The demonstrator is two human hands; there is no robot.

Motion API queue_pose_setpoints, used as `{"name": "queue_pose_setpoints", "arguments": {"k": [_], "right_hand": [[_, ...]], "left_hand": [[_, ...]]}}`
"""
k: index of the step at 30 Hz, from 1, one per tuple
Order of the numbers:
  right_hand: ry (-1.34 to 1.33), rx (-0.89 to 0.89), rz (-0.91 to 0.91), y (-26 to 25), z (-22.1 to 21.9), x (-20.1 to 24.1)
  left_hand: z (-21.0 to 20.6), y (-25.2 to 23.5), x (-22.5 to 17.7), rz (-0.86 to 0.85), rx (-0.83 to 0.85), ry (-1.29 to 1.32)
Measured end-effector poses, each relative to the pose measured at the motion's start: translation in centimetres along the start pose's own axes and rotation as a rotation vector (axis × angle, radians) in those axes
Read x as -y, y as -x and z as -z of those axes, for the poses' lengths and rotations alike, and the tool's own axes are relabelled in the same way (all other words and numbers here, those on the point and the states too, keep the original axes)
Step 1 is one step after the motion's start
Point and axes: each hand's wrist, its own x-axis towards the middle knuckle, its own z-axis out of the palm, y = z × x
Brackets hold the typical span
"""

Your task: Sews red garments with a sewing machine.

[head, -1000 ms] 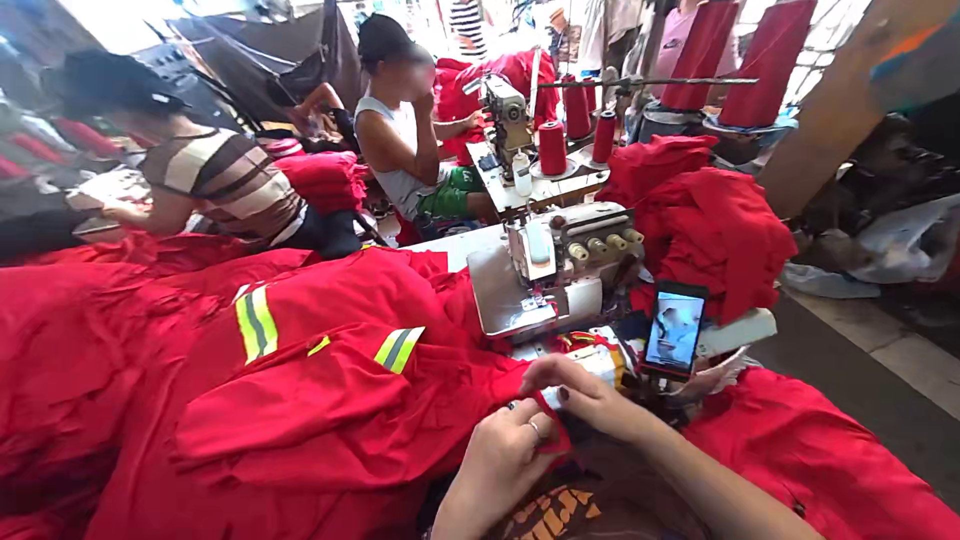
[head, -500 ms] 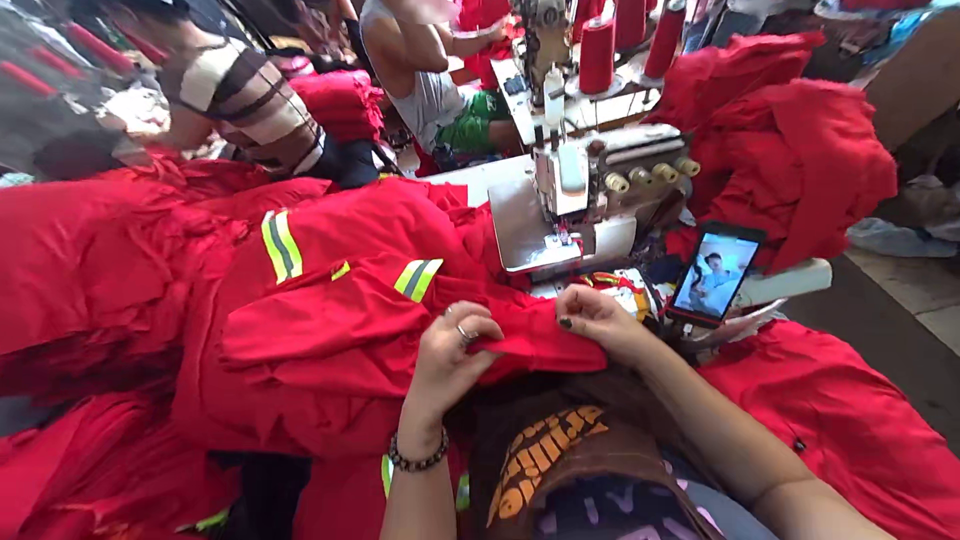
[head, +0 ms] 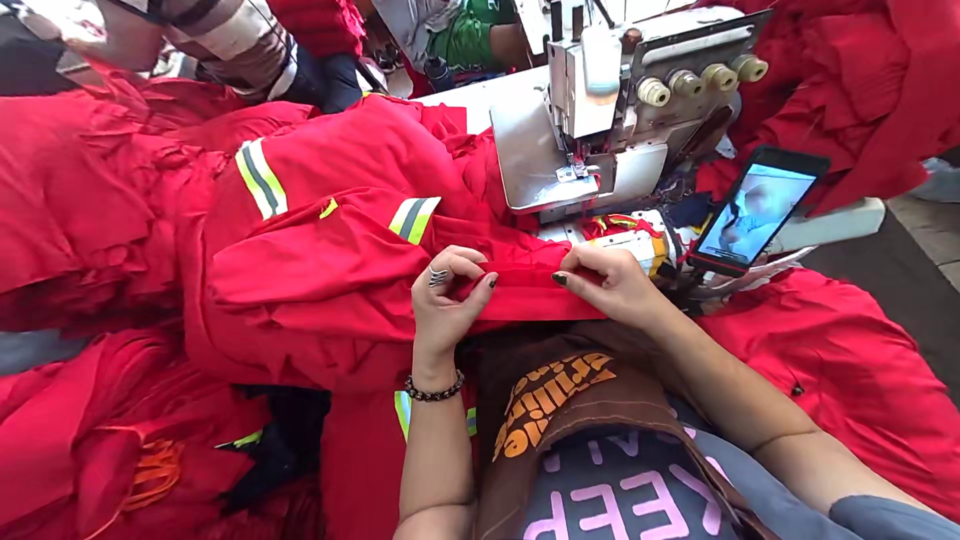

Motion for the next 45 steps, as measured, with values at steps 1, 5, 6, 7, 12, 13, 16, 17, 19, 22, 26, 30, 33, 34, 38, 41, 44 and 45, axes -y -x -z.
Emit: {"name": "queue_pose_setpoints", "arguments": {"k": [1, 5, 6, 7, 12, 13, 16, 17, 19, 22, 26, 30, 33, 34, 38, 41, 44, 45], "right_hand": [[-0.005, -0.013, 0.001, 0.0, -0.1, 0.0], [-0.069, -0.012, -0.094, 0.2, -0.3, -0.2], [-0.093, 0.037, -0.115, 0.3, -0.1, -0.4], [-0.111, 0.127, -0.128, 0.3, 0.1, -0.6], [-0.289, 0.734, -0.153, 0.3, 0.4, -1.5], [-0.311, 0.76, -0.173, 0.0, 0.3, -1.6], [-0.292, 0.552, -0.181, -1.7, -0.4, -2.1], [-0.252, 0.443, -0.136, -2.4, -0.9, -2.8], [-0.102, 0.314, -0.058, -3.9, -1.5, -4.7], [0.036, 0.255, 0.039, -3.9, -2.2, -5.7], [0.199, 0.339, 0.109, -2.6, -2.5, -6.0], [0.292, 0.461, 0.181, -2.1, -4.4, -7.4], [0.235, 0.396, 0.118, -2.3, -4.7, -7.1], [0.221, 0.359, 0.092, -2.2, -4.6, -6.9], [0.154, 0.269, 0.068, -2.1, -4.7, -7.4], [0.065, 0.321, 0.062, -2.9, -4.7, -8.5], [0.035, 0.327, 0.038, -3.2, -4.1, -8.6], [0.015, 0.32, 0.024, -3.2, -3.7, -8.5]], "left_hand": [[0.0, 0.0, 0.0, -0.001, -0.003, 0.004], [0.1, 0.1, 0.0, -0.003, 0.003, 0.007], [0.2, 0.2, -0.1, 0.005, 0.027, 0.021], [0.6, 0.3, -0.4, 0.027, 0.074, 0.033], [3.1, -0.1, -2.2, 0.175, 0.641, -0.147], [3.2, -0.5, -2.3, 0.167, 0.68, -0.238], [3.2, -1.9, -1.7, 0.104, 0.605, -0.471], [3.2, -2.4, -1.3, 0.096, 0.574, -0.539], [2.9, -2.8, -0.4, 0.126, 0.566, -0.649], [2.2, -2.4, 1.7, 0.188, 0.632, -0.71], [2.0, -1.0, 2.3, 0.218, 0.574, -0.732], [1.5, -0.1, 3.6, 0.296, 0.543, -0.82], [1.6, 0.0, 3.7, 0.317, 0.523, -0.85], [1.5, 0.0, 3.5, 0.334, 0.519, -0.865], [1.3, -0.4, 2.7, 0.467, 0.491, -0.973], [1.0, -1.2, 2.7, 0.552, 0.511, -1.021], [1.7, -1.0, 2.6, 0.274, 0.471, -0.89], [2.0, -1.2, 2.1, 0.19, 0.458, -0.811]]}}
